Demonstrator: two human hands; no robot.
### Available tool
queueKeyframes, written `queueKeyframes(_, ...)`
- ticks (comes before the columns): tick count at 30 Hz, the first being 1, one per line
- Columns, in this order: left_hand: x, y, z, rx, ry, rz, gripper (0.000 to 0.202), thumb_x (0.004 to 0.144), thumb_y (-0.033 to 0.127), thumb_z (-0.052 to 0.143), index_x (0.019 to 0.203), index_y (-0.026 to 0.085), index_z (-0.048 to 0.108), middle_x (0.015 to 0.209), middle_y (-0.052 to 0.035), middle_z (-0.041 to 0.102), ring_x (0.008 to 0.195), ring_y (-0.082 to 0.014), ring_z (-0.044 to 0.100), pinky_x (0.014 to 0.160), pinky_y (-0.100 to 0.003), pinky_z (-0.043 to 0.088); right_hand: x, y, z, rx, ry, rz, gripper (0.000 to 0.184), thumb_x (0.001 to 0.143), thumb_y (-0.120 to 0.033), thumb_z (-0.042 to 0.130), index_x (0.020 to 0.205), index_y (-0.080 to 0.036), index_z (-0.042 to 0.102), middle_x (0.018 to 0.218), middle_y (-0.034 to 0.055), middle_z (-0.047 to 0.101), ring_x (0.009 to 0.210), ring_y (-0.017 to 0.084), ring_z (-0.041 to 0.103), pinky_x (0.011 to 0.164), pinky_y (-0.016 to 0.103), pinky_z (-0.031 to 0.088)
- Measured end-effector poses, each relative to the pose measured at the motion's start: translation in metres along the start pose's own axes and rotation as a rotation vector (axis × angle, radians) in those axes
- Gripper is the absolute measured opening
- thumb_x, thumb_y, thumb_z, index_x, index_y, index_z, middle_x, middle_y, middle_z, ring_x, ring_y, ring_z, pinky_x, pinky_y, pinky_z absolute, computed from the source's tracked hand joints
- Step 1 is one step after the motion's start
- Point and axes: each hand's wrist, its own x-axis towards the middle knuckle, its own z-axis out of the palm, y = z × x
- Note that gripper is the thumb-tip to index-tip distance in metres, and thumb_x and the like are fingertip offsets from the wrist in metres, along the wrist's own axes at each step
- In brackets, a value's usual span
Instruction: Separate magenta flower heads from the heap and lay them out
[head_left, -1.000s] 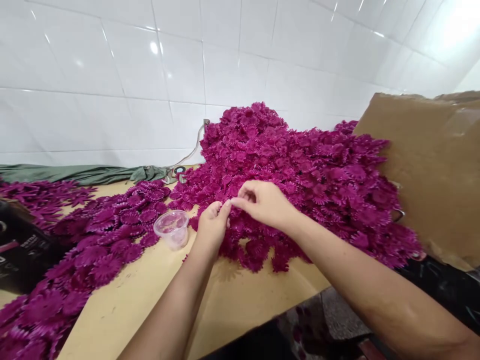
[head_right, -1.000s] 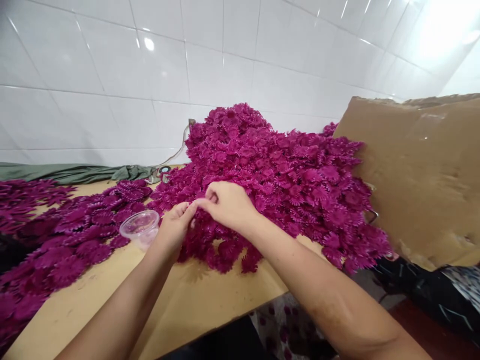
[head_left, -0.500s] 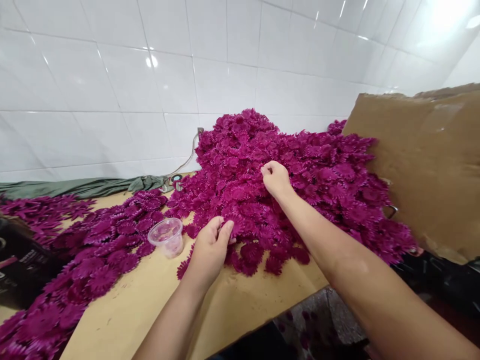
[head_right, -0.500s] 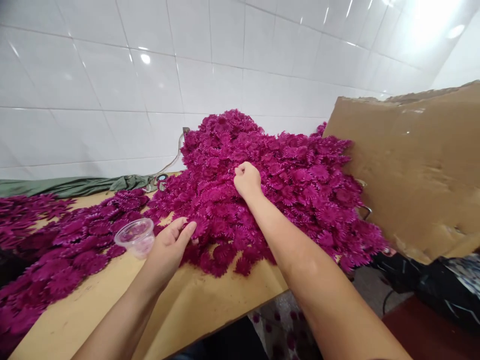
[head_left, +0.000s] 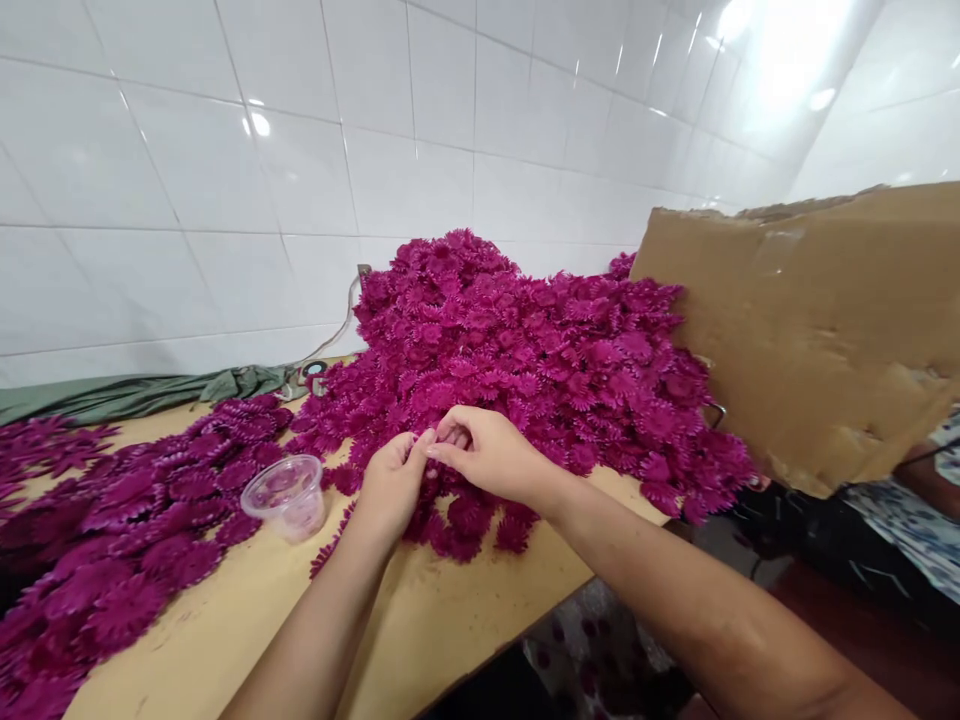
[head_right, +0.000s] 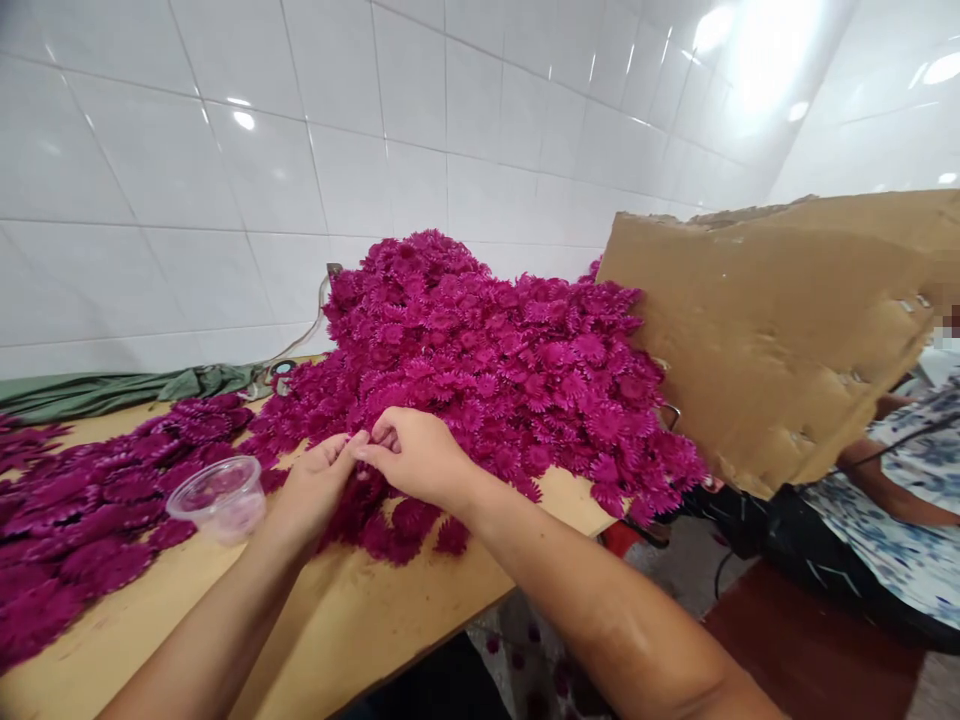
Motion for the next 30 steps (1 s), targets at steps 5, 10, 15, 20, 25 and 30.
queueKeyframes(5, -0.008, 0.0, 0.005, -0.046, -0.063, 0.002, 0.042, 0.064, 0.057, 0.055, 0.054, 0.017, 0.045, 0.05, 0.0055, 0.039, 0.049, -0.0081, 0.032, 0.046, -0.02, 0.027, 0.0, 0.007, -0.004, -0.043, 0.056, -0.033, 0.01, 0.07, -0.009, 0.053, 0.066, -0.018, 0.051, 0.059, -0.0042, 0.05, 0.056, 0.009, 0.046, 0.057, 0.021, 0.037)
queueKeyframes(10, -0.022, 0.005, 0.009, -0.035, -0.011, 0.059, 0.036, 0.062, 0.046, 0.063, 0.054, 0.019, 0.041, 0.049, 0.0074, 0.035, 0.048, -0.0078, 0.031, 0.046, -0.02, 0.028, 0.019, 0.017, -0.024, -0.223, 0.345, 0.016, 0.012, 0.073, -0.01, 0.047, 0.073, -0.019, 0.054, 0.068, -0.0009, 0.057, 0.065, 0.013, 0.051, 0.065, 0.024, 0.04)
queueKeyframes(15, -0.025, 0.008, 0.002, -0.148, -0.029, -0.015, 0.034, 0.057, 0.046, 0.066, 0.069, 0.017, 0.056, 0.062, 0.002, 0.055, 0.061, -0.0127, 0.049, 0.061, -0.024, 0.04, 0.058, 0.038, -0.065, -0.313, 0.509, 0.198, 0.03, 0.071, -0.005, 0.046, 0.099, -0.011, 0.057, 0.097, 0.0123, 0.062, 0.087, 0.02, 0.057, 0.081, 0.033, 0.042)
queueKeyframes(20, -0.014, 0.004, -0.003, -0.23, 0.004, -0.081, 0.039, 0.05, 0.047, 0.071, 0.067, 0.015, 0.057, 0.059, 0.0024, 0.056, 0.056, -0.0115, 0.048, 0.055, -0.023, 0.038, 0.042, 0.023, -0.06, -0.31, 0.367, 0.06, 0.026, 0.071, -0.009, 0.054, 0.094, -0.016, 0.062, 0.098, 0.009, 0.065, 0.086, 0.018, 0.059, 0.083, 0.032, 0.043)
queueKeyframes(25, -0.007, -0.005, 0.003, -0.131, 0.061, -0.026, 0.043, 0.056, 0.057, 0.064, 0.053, 0.017, 0.048, 0.045, 0.0072, 0.04, 0.044, -0.0075, 0.034, 0.044, -0.02, 0.029, 0.001, 0.002, -0.012, -0.122, 0.108, -0.081, 0.012, 0.074, -0.027, 0.058, 0.07, -0.016, 0.061, 0.067, 0.0012, 0.063, 0.061, 0.011, 0.055, 0.063, 0.024, 0.043)
queueKeyframes(30, -0.012, -0.005, 0.001, -0.179, 0.014, -0.018, 0.045, 0.062, 0.06, 0.058, 0.053, 0.016, 0.05, 0.049, 0.0049, 0.044, 0.049, -0.0088, 0.039, 0.048, -0.021, 0.033, -0.003, 0.005, 0.009, 0.012, 0.005, -0.033, 0.004, 0.068, -0.016, 0.061, 0.069, -0.016, 0.057, 0.061, -0.0029, 0.055, 0.057, 0.009, 0.049, 0.056, 0.02, 0.039)
